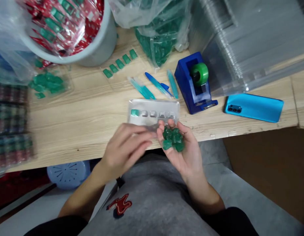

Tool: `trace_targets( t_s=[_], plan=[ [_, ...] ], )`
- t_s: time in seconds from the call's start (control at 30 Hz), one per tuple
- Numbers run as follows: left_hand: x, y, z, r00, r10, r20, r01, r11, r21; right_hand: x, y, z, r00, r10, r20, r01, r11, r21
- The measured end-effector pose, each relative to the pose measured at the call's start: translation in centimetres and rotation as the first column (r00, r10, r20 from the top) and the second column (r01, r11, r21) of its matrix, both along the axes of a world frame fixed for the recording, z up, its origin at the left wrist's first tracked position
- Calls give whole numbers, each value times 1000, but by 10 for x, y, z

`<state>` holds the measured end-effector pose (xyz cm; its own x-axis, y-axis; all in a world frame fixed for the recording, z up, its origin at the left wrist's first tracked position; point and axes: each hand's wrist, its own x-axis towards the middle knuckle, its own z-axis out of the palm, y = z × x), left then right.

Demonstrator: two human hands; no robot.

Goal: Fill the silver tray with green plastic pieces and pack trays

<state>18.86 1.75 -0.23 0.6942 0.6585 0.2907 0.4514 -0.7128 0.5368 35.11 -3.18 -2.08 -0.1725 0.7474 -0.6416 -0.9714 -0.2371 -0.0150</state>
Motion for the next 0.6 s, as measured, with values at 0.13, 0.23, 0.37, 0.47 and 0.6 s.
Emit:
trace_targets(
  t_s=[0.13, 0.23, 0.37, 0.47, 0.6],
  plan=[
    [15, -16, 6, 994, -101, 43, 104, 992, -74, -4, -1, 2, 998, 7, 58, -13, 995, 100],
    [17, -17, 2, 992, -43, 116, 66, 976, -205, -4, -1, 4, 994, 3, 114, -20, 989, 145],
    [14, -16, 0, 928, 132, 349, 76, 849, -523, -1, 0, 5, 984, -9, 177, -19, 987, 160],
    [13, -16, 2, 847, 315, 428, 104, 691, -715, 2, -3, 4, 962, -9, 272, -33, 988, 149],
    [14, -14, 3, 791, 401, 462, 108, 651, -751, 2, -14, 4, 838, 4, 546, -161, 957, 239]
  ],
)
